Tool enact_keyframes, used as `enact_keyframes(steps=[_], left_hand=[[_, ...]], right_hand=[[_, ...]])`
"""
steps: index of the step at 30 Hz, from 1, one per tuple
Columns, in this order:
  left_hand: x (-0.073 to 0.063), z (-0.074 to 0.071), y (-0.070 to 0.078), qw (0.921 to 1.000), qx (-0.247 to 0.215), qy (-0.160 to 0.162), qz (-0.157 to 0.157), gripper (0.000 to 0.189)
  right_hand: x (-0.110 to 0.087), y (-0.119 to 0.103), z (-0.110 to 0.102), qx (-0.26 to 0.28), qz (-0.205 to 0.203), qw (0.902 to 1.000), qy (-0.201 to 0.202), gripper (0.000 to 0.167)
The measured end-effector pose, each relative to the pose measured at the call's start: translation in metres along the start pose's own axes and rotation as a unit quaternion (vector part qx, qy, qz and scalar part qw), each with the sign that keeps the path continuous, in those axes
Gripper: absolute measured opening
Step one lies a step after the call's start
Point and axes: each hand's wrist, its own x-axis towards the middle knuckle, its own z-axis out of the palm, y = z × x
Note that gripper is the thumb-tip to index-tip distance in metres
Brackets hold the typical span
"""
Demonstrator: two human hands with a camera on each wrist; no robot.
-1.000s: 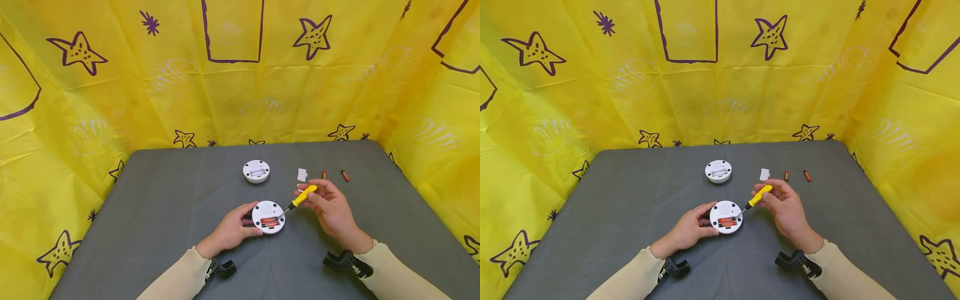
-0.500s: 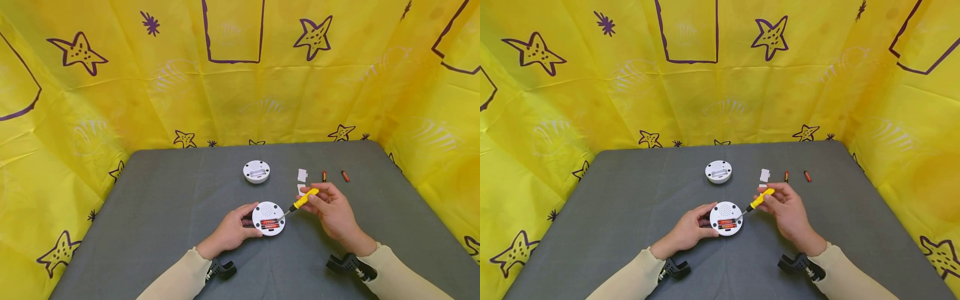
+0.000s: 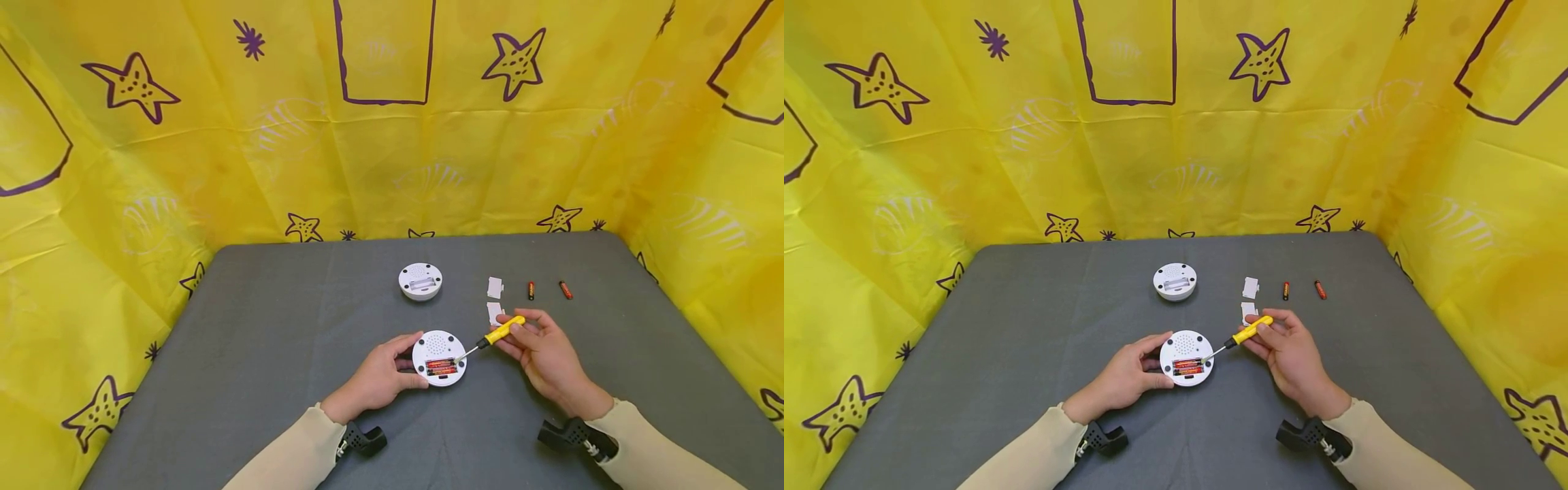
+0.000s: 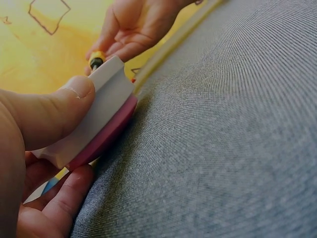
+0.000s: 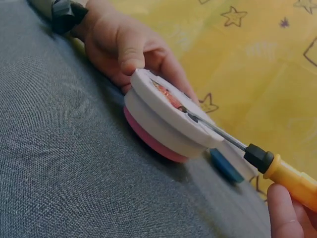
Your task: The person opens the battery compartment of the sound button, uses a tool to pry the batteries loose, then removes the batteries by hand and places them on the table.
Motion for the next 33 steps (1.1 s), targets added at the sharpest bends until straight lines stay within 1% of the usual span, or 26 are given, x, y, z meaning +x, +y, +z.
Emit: enact_keyframes(steps=[3, 5, 11, 15, 18, 23, 27, 33], left_hand=[[0.0, 0.0, -0.001, 1.0, 0.0, -0.001, -0.002, 0.081], [0.0, 0.0, -0.002, 1.0, 0.001, -0.002, -0.002, 0.081], [-0.001, -0.001, -0.001, 1.0, 0.006, -0.001, -0.003, 0.082], [-0.001, -0.001, -0.001, 1.0, 0.007, 0.001, -0.003, 0.081], [0.0, 0.0, -0.002, 1.0, 0.007, 0.0, -0.004, 0.081], [0.001, 0.0, -0.001, 1.0, 0.006, 0.0, -0.008, 0.082], [0.001, 0.0, -0.002, 1.0, 0.003, 0.0, -0.009, 0.081], [0.001, 0.0, -0.002, 1.0, -0.003, 0.0, -0.007, 0.081]], right_hand=[[0.001, 0.001, -0.003, 0.036, 0.015, 0.9992, -0.003, 0.021], [0.001, 0.001, -0.004, 0.05, 0.021, 0.9985, -0.003, 0.022], [0.0, 0.003, -0.002, 0.073, 0.04, 0.9965, 0.011, 0.021], [0.001, 0.002, 0.002, 0.081, 0.053, 0.9952, 0.018, 0.027], [0.002, 0.0, 0.005, 0.071, 0.046, 0.9962, 0.019, 0.029], [0.001, -0.003, 0.003, 0.061, 0.028, 0.9976, 0.017, 0.022], [-0.001, -0.004, -0.001, 0.047, 0.014, 0.9987, 0.015, 0.02], [-0.002, -0.001, -0.006, 0.061, -0.006, 0.9981, 0.003, 0.021]])
